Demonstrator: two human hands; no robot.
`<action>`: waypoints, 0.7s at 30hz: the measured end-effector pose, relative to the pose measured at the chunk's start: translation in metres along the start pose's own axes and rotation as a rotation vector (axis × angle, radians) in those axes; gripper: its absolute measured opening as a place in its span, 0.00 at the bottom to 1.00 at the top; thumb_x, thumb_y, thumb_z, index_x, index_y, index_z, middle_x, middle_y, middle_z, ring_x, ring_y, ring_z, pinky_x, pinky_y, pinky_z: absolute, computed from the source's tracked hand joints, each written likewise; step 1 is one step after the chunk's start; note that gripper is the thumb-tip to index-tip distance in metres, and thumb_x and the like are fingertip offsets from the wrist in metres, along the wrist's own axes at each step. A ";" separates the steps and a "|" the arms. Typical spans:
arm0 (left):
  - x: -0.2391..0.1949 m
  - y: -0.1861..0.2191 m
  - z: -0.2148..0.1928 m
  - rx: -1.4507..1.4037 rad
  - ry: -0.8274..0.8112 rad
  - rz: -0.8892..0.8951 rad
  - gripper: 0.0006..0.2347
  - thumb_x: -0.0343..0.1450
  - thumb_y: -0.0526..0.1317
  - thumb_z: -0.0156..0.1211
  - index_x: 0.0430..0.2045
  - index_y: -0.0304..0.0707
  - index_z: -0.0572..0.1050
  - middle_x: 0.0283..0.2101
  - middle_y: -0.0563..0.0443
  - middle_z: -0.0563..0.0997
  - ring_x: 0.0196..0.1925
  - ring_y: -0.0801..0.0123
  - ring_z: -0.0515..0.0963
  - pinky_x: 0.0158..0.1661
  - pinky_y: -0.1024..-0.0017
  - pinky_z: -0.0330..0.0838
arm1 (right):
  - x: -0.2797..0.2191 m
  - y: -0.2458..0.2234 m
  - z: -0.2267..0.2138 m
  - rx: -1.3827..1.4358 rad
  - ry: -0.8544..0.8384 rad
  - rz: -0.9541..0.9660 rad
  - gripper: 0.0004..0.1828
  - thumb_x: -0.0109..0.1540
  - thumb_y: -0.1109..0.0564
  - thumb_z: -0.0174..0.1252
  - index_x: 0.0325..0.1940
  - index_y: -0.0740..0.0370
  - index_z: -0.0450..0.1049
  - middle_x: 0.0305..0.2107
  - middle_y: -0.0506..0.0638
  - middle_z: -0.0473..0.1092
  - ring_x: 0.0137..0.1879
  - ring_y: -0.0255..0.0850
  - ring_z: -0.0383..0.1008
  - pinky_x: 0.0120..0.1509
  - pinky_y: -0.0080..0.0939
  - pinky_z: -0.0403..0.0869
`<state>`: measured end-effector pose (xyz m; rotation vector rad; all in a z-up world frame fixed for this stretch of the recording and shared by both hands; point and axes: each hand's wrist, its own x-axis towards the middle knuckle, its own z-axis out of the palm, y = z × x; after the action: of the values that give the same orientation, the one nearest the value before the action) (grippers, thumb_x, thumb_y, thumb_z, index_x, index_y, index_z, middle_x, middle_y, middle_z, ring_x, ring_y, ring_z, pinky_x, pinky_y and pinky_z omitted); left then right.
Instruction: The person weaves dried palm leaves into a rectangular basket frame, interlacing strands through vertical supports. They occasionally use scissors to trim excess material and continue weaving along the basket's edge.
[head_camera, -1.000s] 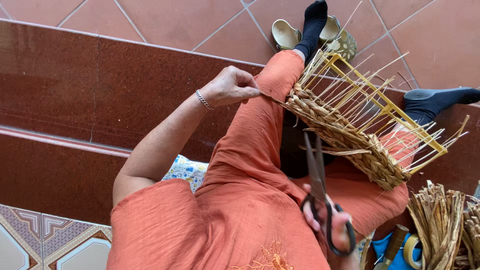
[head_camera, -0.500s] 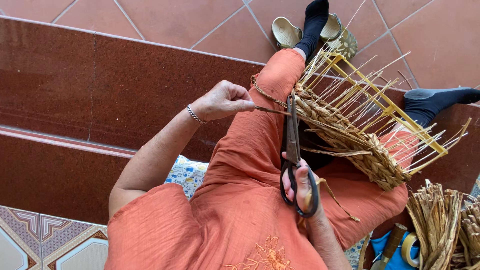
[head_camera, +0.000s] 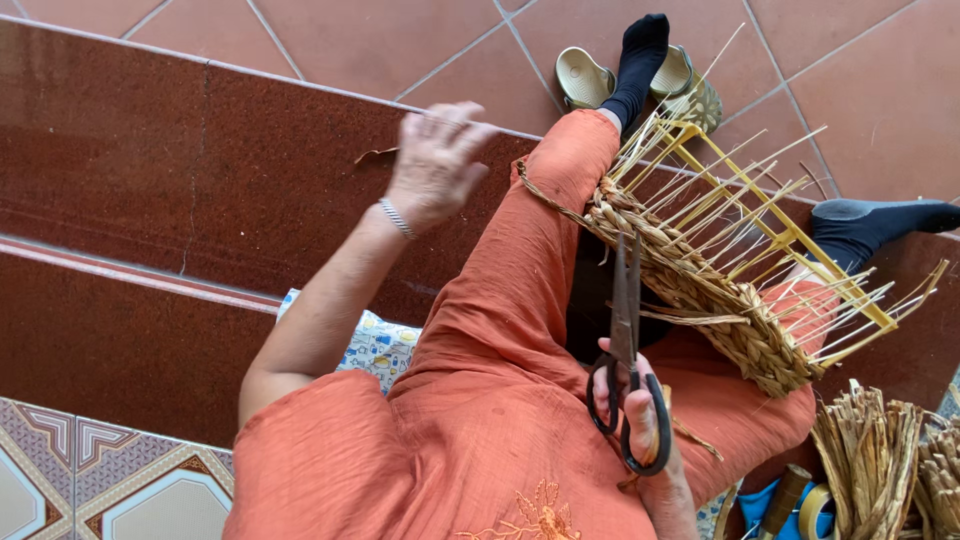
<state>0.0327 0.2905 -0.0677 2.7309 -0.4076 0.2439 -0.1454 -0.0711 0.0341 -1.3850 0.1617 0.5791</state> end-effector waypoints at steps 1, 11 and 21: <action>0.001 0.010 0.009 -0.118 -0.013 0.046 0.20 0.69 0.40 0.66 0.57 0.43 0.75 0.62 0.45 0.70 0.64 0.55 0.67 0.59 0.51 0.59 | 0.002 -0.001 0.002 -0.001 0.003 0.054 0.56 0.56 0.21 0.53 0.70 0.69 0.60 0.28 0.44 0.66 0.29 0.27 0.62 0.29 0.27 0.62; 0.014 0.000 0.033 -1.213 -0.269 -0.486 0.05 0.73 0.34 0.65 0.37 0.30 0.82 0.34 0.54 0.84 0.35 0.80 0.81 0.37 0.78 0.79 | 0.021 -0.014 0.021 0.016 -0.144 0.184 0.57 0.57 0.19 0.51 0.70 0.69 0.63 0.27 0.43 0.64 0.29 0.26 0.59 0.28 0.26 0.60; 0.020 0.016 0.015 -1.214 -0.289 -0.688 0.07 0.75 0.38 0.63 0.33 0.32 0.77 0.28 0.49 0.82 0.29 0.72 0.81 0.30 0.73 0.78 | 0.009 -0.009 0.000 -0.032 -0.109 0.164 0.59 0.53 0.19 0.58 0.70 0.69 0.64 0.26 0.42 0.63 0.27 0.27 0.57 0.28 0.26 0.58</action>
<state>0.0483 0.2653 -0.0720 1.5395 0.2768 -0.4509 -0.1333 -0.0691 0.0374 -1.3752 0.1797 0.7956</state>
